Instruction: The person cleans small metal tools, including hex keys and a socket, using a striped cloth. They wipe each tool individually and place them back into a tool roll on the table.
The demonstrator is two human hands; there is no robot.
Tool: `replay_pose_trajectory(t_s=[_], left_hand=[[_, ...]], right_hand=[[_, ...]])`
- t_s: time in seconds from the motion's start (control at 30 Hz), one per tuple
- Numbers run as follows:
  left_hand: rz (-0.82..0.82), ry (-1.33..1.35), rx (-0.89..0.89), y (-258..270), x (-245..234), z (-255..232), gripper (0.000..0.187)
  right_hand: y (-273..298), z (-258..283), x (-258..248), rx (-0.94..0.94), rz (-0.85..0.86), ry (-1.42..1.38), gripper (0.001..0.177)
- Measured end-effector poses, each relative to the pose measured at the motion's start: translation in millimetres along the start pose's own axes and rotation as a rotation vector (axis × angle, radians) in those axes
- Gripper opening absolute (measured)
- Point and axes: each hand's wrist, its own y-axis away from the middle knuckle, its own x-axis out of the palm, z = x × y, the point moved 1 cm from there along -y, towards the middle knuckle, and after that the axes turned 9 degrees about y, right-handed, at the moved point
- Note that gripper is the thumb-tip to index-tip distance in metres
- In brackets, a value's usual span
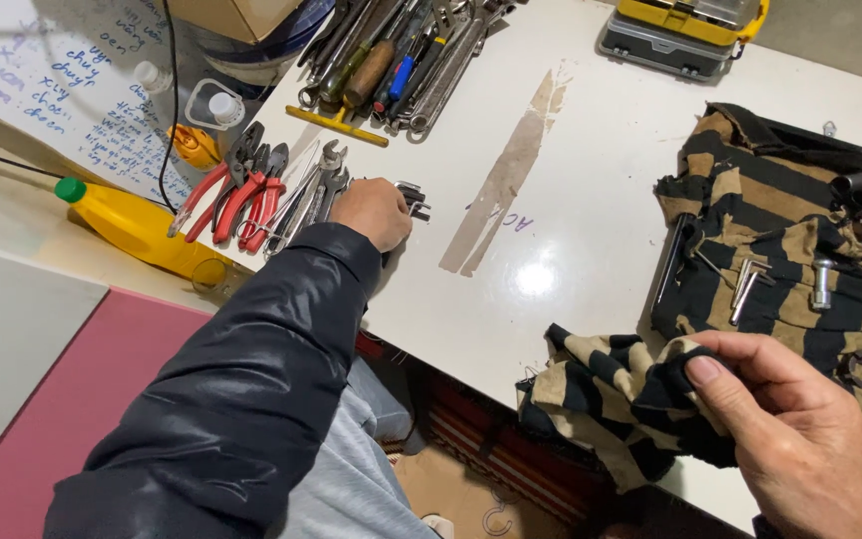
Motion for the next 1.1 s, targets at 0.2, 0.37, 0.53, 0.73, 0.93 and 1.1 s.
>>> replay_pose_trajectory(t_s=[0.2,0.37,0.53,0.73,0.93,1.1], left_hand=[[0.008,-0.012,-0.024,0.8,-0.7,1.0,0.020],[-0.024,-0.105,0.008,-15.5,10.4,9.6,0.017],[-0.065,-0.179,0.033,-19.3,13.7,8.7,0.023],[-0.008,-0.222,-0.003,-17.7,11.0,4.6,0.023],[-0.032,-0.202,-0.004,-18.2,10.6,7.0,0.028],[-0.008,-0.164,-0.022,-15.1,7.5,6.0,0.026]], right_hand=[[-1.9,-2.5,1.6,-0.014,-0.004,-0.020,0.020],[0.1,2.0,4.4,0.032,-0.009,-0.043,0.018],[-1.1,-0.8,3.1,0.014,0.002,-0.032,0.019],[3.4,11.5,6.1,0.062,0.008,0.008,0.022],[2.6,10.3,5.9,0.089,0.030,-0.001,0.021],[4.5,13.5,7.5,0.084,0.023,0.011,0.019]])
